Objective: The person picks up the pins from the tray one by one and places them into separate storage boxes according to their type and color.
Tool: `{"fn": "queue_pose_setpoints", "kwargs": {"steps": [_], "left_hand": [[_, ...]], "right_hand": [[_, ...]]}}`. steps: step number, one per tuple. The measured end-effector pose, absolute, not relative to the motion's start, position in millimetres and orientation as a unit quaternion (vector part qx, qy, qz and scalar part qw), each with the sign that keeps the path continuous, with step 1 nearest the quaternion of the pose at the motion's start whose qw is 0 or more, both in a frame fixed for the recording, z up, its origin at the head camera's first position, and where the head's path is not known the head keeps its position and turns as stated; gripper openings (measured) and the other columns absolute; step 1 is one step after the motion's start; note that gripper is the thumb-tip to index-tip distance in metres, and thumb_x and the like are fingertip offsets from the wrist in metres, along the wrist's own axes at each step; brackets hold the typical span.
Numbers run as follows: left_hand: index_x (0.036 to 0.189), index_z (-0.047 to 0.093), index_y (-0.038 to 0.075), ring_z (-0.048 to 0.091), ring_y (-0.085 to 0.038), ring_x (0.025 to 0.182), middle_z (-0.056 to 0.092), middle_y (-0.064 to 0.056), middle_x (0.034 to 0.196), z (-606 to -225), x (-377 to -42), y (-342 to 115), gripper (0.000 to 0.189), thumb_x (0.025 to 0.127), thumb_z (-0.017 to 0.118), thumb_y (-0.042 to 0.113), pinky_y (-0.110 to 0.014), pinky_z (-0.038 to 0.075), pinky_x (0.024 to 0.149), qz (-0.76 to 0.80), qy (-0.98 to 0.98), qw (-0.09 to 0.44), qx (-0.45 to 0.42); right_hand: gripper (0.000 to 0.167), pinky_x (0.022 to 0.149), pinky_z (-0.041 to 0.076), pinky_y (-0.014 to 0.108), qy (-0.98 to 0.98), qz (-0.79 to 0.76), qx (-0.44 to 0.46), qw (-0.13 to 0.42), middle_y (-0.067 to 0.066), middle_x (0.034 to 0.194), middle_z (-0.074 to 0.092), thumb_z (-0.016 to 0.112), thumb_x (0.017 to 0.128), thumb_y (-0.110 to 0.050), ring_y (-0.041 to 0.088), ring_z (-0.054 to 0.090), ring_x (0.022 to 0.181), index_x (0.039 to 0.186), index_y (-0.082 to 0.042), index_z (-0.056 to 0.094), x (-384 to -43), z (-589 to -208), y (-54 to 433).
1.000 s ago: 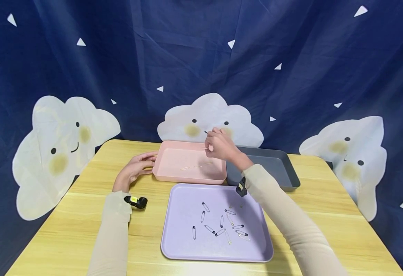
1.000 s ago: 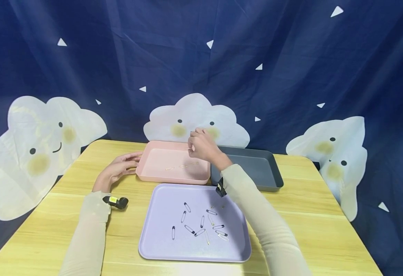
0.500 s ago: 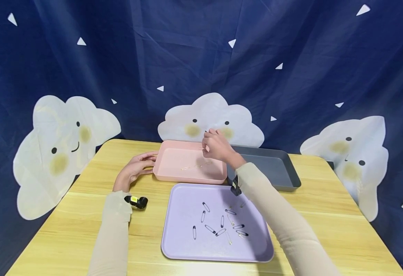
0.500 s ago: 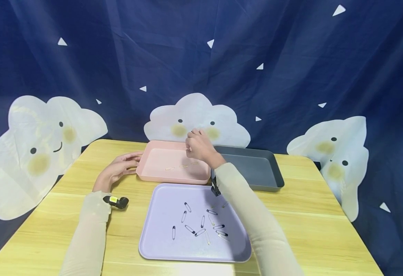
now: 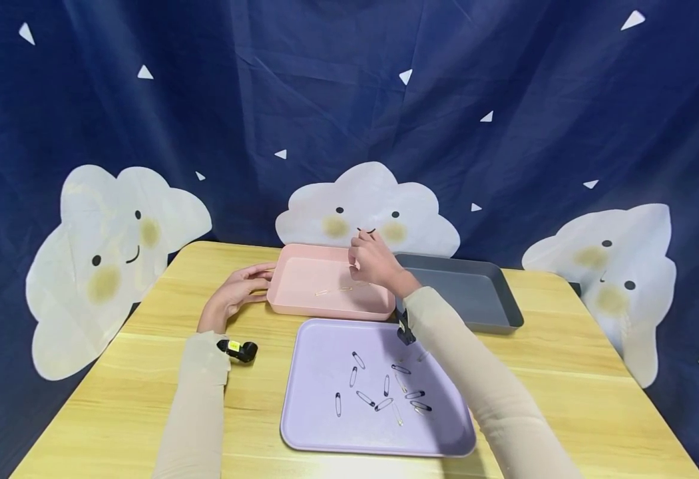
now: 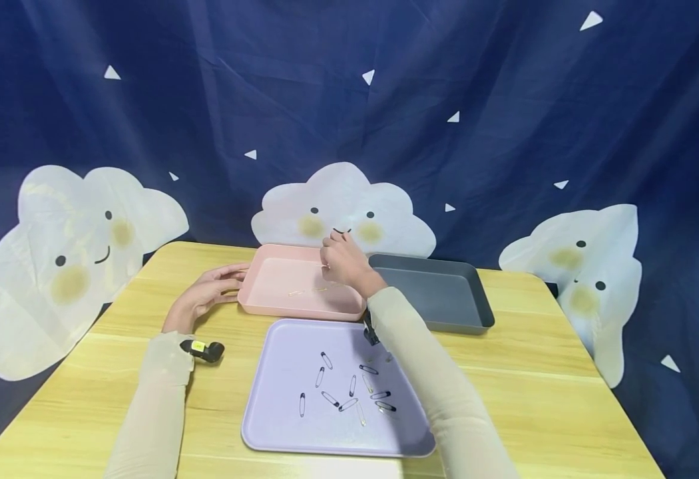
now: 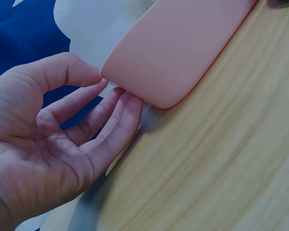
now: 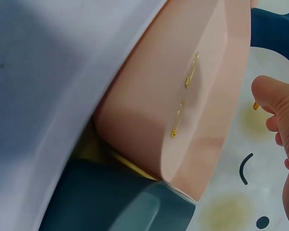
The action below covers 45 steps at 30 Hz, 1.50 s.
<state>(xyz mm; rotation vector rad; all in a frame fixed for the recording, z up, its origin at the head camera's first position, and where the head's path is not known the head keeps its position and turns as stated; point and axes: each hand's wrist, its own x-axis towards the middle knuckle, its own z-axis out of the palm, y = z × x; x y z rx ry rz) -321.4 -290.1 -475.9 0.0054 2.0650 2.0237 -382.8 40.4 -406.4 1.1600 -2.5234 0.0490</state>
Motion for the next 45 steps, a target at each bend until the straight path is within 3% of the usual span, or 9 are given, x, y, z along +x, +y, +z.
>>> {"fn": "queue_pose_setpoints", "kwargs": {"steps": [5, 14, 24, 45], "left_hand": [[0.156, 0.04, 0.005, 0.064, -0.01, 0.109, 0.052, -0.017, 0.143, -475.3, -321.3, -291.4, 0.058, 0.1, 0.057, 0.002, -0.026, 0.058, 0.088, 0.688, 0.714, 0.126, 0.003], [0.155, 0.041, 0.005, 0.065, -0.008, 0.104, 0.059, -0.004, 0.13, -476.3, -322.9, -294.1, 0.057, 0.1, 0.056, 0.001, -0.026, 0.058, 0.088, 0.689, 0.713, 0.126, 0.007], [0.155, 0.042, 0.006, 0.065, -0.007, 0.104, 0.053, -0.016, 0.142, -474.3, -321.5, -290.7, 0.058, 0.099, 0.058, 0.001, -0.028, 0.058, 0.088, 0.692, 0.711, 0.126, -0.003], [0.154, 0.042, 0.005, 0.065, -0.008, 0.102, 0.052, -0.019, 0.144, -477.4, -322.5, -289.4, 0.058, 0.098, 0.057, -0.001, -0.026, 0.058, 0.086, 0.696, 0.707, 0.124, 0.0]], "right_hand": [[0.008, 0.088, 0.039, 0.041, -0.892, 0.012, 0.416, 0.174, 0.001, 0.083, 0.059, 0.076, 0.078, -0.014, 0.024, 0.049, 0.089, 0.076, -0.013, 0.069, -382.4, -411.1, 37.3], [0.015, 0.083, 0.036, 0.037, -0.889, -0.021, 0.426, 0.167, 0.0, 0.082, 0.059, 0.078, 0.078, -0.015, 0.023, 0.043, 0.084, 0.071, -0.014, 0.065, -379.6, -417.8, 37.0], [0.013, 0.082, 0.038, 0.035, -0.894, -0.046, 0.413, 0.167, -0.002, 0.082, 0.058, 0.076, 0.078, -0.017, 0.021, 0.045, 0.084, 0.072, -0.015, 0.065, -381.6, -424.8, 34.6], [0.009, 0.088, 0.039, 0.036, -0.903, -0.05, 0.408, 0.129, 0.0, 0.085, 0.061, 0.072, 0.08, -0.014, 0.023, 0.05, 0.09, 0.072, -0.015, 0.068, -382.6, -432.6, 18.7]]}}
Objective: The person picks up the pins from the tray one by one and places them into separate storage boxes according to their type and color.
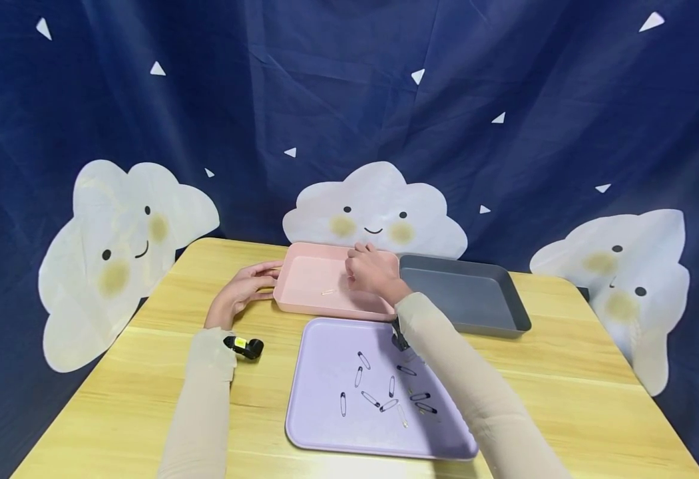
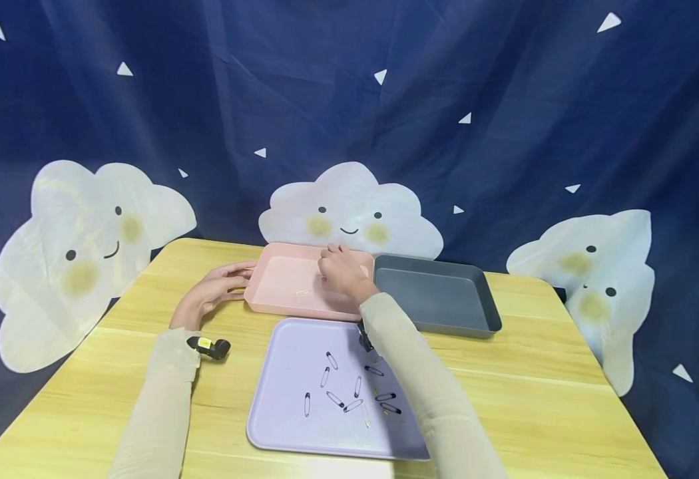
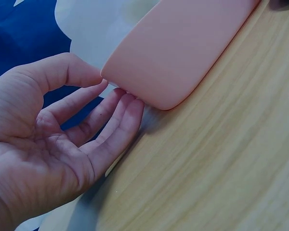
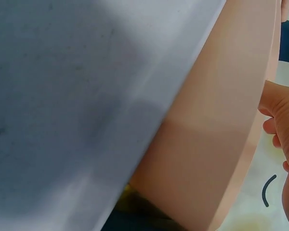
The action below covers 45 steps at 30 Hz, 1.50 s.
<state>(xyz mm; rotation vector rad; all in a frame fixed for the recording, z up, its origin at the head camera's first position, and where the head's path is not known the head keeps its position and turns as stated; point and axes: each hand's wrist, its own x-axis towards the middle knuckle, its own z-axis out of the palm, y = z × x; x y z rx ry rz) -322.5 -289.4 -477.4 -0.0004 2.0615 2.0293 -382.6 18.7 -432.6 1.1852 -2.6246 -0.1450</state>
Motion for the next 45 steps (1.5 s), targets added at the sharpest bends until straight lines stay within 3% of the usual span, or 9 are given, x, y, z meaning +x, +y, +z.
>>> {"fn": "queue_pose_setpoints", "kwargs": {"steps": [6, 13, 23, 32, 39, 45], "left_hand": [[0.155, 0.04, 0.004, 0.064, -0.008, 0.104, 0.053, -0.017, 0.141, -475.5, -322.0, -288.6, 0.06, 0.098, 0.055, -0.001, -0.026, 0.058, 0.086, 0.695, 0.707, 0.127, 0.008], [0.156, 0.038, 0.005, 0.064, -0.007, 0.103, 0.05, -0.02, 0.146, -473.4, -322.1, -287.7, 0.061, 0.099, 0.056, 0.001, -0.026, 0.057, 0.086, 0.691, 0.711, 0.13, 0.008], [0.156, 0.04, 0.006, 0.064, -0.008, 0.108, 0.045, -0.023, 0.153, -472.2, -321.8, -287.0, 0.06, 0.099, 0.057, 0.001, -0.025, 0.058, 0.087, 0.686, 0.716, 0.128, -0.001], [0.158, 0.037, 0.007, 0.063, -0.009, 0.11, 0.042, -0.023, 0.155, -472.0, -321.1, -288.0, 0.061, 0.1, 0.057, 0.002, -0.026, 0.057, 0.089, 0.684, 0.717, 0.134, 0.002], [0.157, 0.038, 0.007, 0.064, -0.004, 0.103, 0.049, -0.017, 0.147, -473.4, -321.3, -288.7, 0.062, 0.099, 0.058, 0.002, -0.026, 0.057, 0.088, 0.691, 0.711, 0.131, 0.003], [0.156, 0.04, 0.007, 0.065, -0.006, 0.104, 0.052, -0.015, 0.144, -474.4, -321.2, -288.1, 0.061, 0.099, 0.059, 0.002, -0.026, 0.058, 0.087, 0.688, 0.714, 0.128, 0.0]], "right_hand": [[0.005, 0.09, 0.039, 0.039, -0.918, -0.052, 0.373, 0.121, 0.002, 0.093, 0.063, 0.07, 0.084, -0.018, 0.025, 0.052, 0.096, 0.082, -0.014, 0.07, -383.0, -432.3, 19.2], [0.021, 0.095, 0.039, 0.042, -0.93, -0.053, 0.347, 0.108, 0.004, 0.109, 0.063, 0.072, 0.089, -0.028, 0.027, 0.051, 0.107, 0.104, -0.014, 0.069, -381.6, -432.8, 21.8], [0.03, 0.098, 0.038, 0.043, -0.932, -0.035, 0.343, 0.107, 0.005, 0.114, 0.061, 0.073, 0.09, -0.037, 0.028, 0.049, 0.111, 0.11, -0.015, 0.067, -380.4, -432.7, 26.4], [0.032, 0.104, 0.036, 0.045, -0.934, -0.022, 0.344, 0.099, 0.006, 0.117, 0.058, 0.061, 0.099, -0.043, 0.028, 0.046, 0.115, 0.116, -0.016, 0.064, -378.4, -431.8, 30.4], [0.032, 0.096, 0.038, 0.042, -0.925, -0.001, 0.363, 0.112, 0.004, 0.111, 0.057, 0.061, 0.098, -0.044, 0.027, 0.047, 0.107, 0.114, -0.016, 0.063, -365.4, -424.6, 39.1], [0.033, 0.096, 0.035, 0.046, -0.911, 0.051, 0.399, 0.095, 0.005, 0.107, 0.054, 0.065, 0.097, -0.042, 0.026, 0.044, 0.104, 0.116, -0.014, 0.063, -356.4, -419.6, 53.4]]}}
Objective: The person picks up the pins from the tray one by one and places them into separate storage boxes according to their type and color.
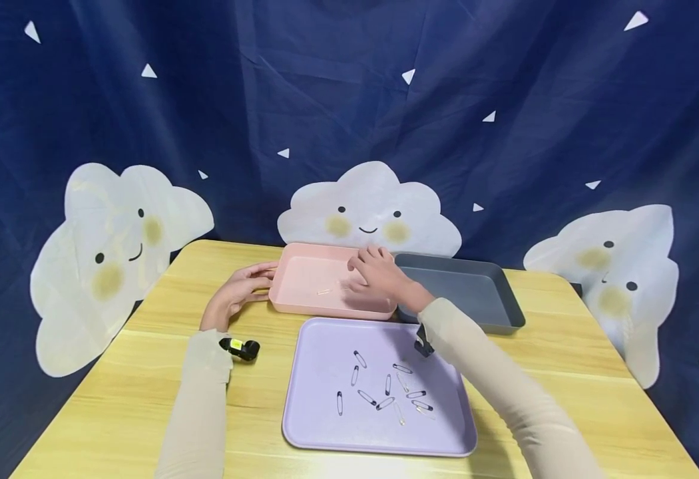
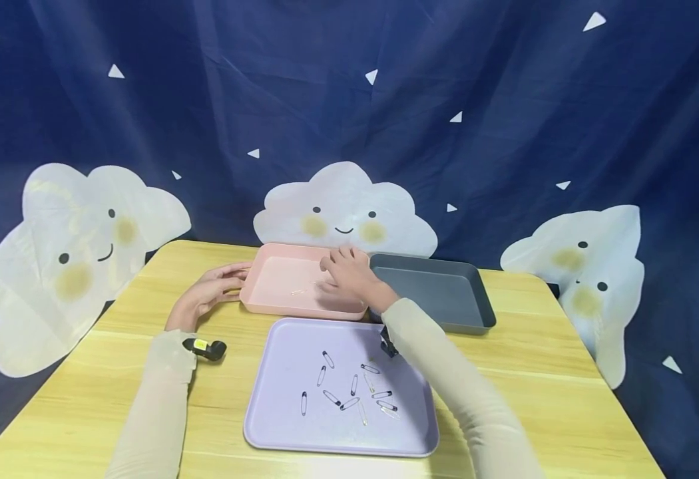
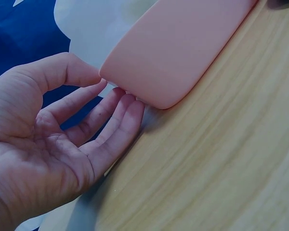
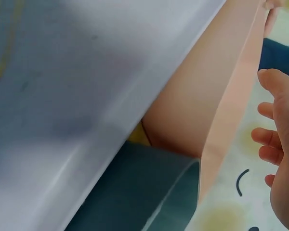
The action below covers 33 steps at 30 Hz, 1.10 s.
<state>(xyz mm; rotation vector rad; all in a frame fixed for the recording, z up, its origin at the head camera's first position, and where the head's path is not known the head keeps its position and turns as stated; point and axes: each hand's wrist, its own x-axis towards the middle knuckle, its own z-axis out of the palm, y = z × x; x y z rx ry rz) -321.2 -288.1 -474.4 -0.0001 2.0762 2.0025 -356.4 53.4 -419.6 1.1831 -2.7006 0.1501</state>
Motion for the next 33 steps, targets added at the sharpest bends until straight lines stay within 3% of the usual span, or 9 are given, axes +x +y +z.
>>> {"fn": "queue_pose_setpoints", "kwargs": {"steps": [6, 12, 20, 27, 33], "left_hand": [[0.157, 0.038, 0.006, 0.064, -0.008, 0.105, 0.054, -0.013, 0.14, -475.4, -319.6, -290.1, 0.06, 0.1, 0.057, 0.003, -0.025, 0.058, 0.086, 0.686, 0.716, 0.129, 0.003], [0.156, 0.04, 0.005, 0.065, -0.006, 0.102, 0.06, -0.001, 0.126, -477.8, -319.7, -292.1, 0.059, 0.099, 0.058, 0.002, -0.026, 0.059, 0.085, 0.694, 0.709, 0.126, -0.002], [0.156, 0.038, 0.004, 0.065, -0.009, 0.106, 0.057, -0.01, 0.135, -478.7, -320.7, -292.3, 0.06, 0.099, 0.057, 0.001, -0.026, 0.059, 0.086, 0.693, 0.709, 0.128, 0.005], [0.157, 0.036, 0.005, 0.064, -0.008, 0.108, 0.058, -0.007, 0.135, -478.0, -320.7, -291.2, 0.06, 0.101, 0.055, 0.002, -0.025, 0.058, 0.087, 0.69, 0.712, 0.131, 0.012], [0.157, 0.037, 0.004, 0.065, -0.01, 0.108, 0.059, -0.007, 0.134, -477.2, -321.8, -289.0, 0.06, 0.101, 0.056, 0.003, -0.026, 0.058, 0.085, 0.69, 0.713, 0.128, 0.009]], "right_hand": [[0.03, 0.089, 0.032, 0.046, -0.881, 0.068, 0.454, 0.116, 0.006, 0.101, 0.052, 0.067, 0.097, -0.035, 0.026, 0.041, 0.095, 0.114, -0.011, 0.064, -344.3, -416.5, 71.1], [0.029, 0.087, 0.032, 0.045, -0.867, 0.076, 0.475, 0.128, 0.003, 0.102, 0.055, 0.068, 0.096, -0.034, 0.026, 0.045, 0.103, 0.114, -0.012, 0.065, -327.3, -411.3, 87.2], [0.025, 0.092, 0.035, 0.047, -0.862, 0.089, 0.481, 0.132, 0.001, 0.101, 0.057, 0.072, 0.094, -0.031, 0.024, 0.047, 0.098, 0.11, -0.014, 0.068, -303.8, -409.2, 107.7], [0.016, 0.087, 0.036, 0.044, -0.851, 0.08, 0.498, 0.146, 0.0, 0.095, 0.058, 0.072, 0.094, -0.026, 0.02, 0.042, 0.089, 0.106, -0.016, 0.067, -286.6, -414.7, 127.8], [0.015, 0.087, 0.036, 0.043, -0.847, 0.072, 0.504, 0.152, -0.001, 0.098, 0.059, 0.076, 0.091, -0.02, 0.02, 0.045, 0.094, 0.104, -0.018, 0.068, -275.6, -421.4, 145.8]]}}
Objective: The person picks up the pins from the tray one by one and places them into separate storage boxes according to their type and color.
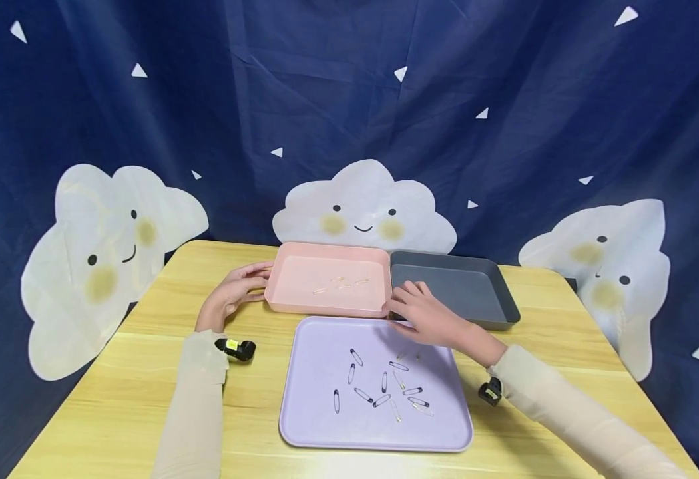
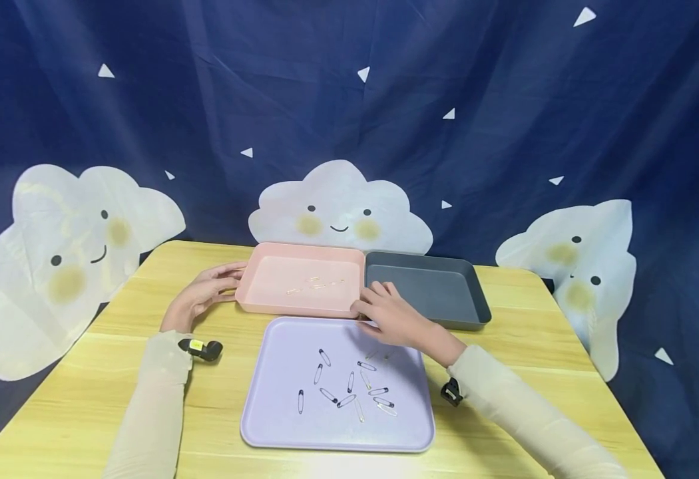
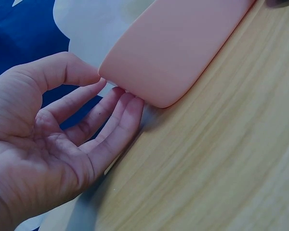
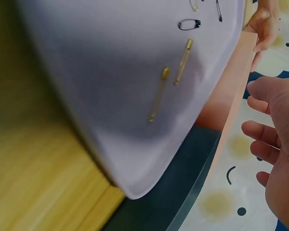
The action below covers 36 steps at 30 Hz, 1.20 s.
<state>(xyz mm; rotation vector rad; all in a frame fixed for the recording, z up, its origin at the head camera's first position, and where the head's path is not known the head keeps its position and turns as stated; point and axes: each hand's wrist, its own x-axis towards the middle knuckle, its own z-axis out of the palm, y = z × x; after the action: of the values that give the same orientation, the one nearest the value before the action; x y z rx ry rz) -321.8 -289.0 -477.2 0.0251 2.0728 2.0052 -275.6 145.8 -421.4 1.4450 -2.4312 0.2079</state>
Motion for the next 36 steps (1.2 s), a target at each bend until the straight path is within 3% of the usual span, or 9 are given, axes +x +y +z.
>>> {"fn": "queue_pose_setpoints", "kwargs": {"steps": [11, 22, 27, 36], "left_hand": [[0.157, 0.037, 0.005, 0.065, -0.01, 0.11, 0.051, -0.018, 0.147, -476.6, -320.9, -289.2, 0.059, 0.101, 0.055, 0.004, -0.025, 0.057, 0.087, 0.686, 0.716, 0.13, 0.006], [0.158, 0.035, 0.004, 0.066, -0.007, 0.104, 0.059, -0.002, 0.131, -474.2, -320.9, -290.5, 0.06, 0.101, 0.056, 0.003, -0.025, 0.058, 0.084, 0.696, 0.706, 0.133, 0.01], [0.158, 0.035, 0.004, 0.065, -0.006, 0.103, 0.059, -0.003, 0.132, -471.7, -319.5, -290.9, 0.06, 0.102, 0.056, 0.005, -0.024, 0.058, 0.085, 0.692, 0.709, 0.134, 0.013], [0.157, 0.037, 0.005, 0.065, -0.009, 0.106, 0.058, -0.006, 0.133, -472.3, -319.6, -288.3, 0.059, 0.101, 0.056, 0.003, -0.025, 0.058, 0.085, 0.692, 0.71, 0.134, 0.001]], "right_hand": [[0.021, 0.083, 0.037, 0.042, -0.845, 0.05, 0.509, 0.156, -0.002, 0.095, 0.059, 0.082, 0.083, -0.012, 0.02, 0.046, 0.092, 0.1, -0.017, 0.07, -262.2, -427.7, 173.2], [0.024, 0.082, 0.034, 0.039, -0.845, 0.045, 0.517, 0.129, -0.005, 0.092, 0.058, 0.084, 0.077, -0.012, 0.017, 0.043, 0.09, 0.095, -0.019, 0.07, -257.7, -433.8, 190.6], [0.024, 0.083, 0.034, 0.04, -0.851, 0.029, 0.514, 0.107, -0.006, 0.094, 0.06, 0.084, 0.074, -0.014, 0.016, 0.043, 0.091, 0.091, -0.021, 0.068, -257.1, -437.3, 193.1], [0.027, 0.082, 0.034, 0.038, -0.844, 0.02, 0.524, 0.114, -0.007, 0.088, 0.057, 0.083, 0.067, -0.012, 0.016, 0.042, 0.089, 0.081, -0.023, 0.064, -258.4, -441.3, 192.2]]}}
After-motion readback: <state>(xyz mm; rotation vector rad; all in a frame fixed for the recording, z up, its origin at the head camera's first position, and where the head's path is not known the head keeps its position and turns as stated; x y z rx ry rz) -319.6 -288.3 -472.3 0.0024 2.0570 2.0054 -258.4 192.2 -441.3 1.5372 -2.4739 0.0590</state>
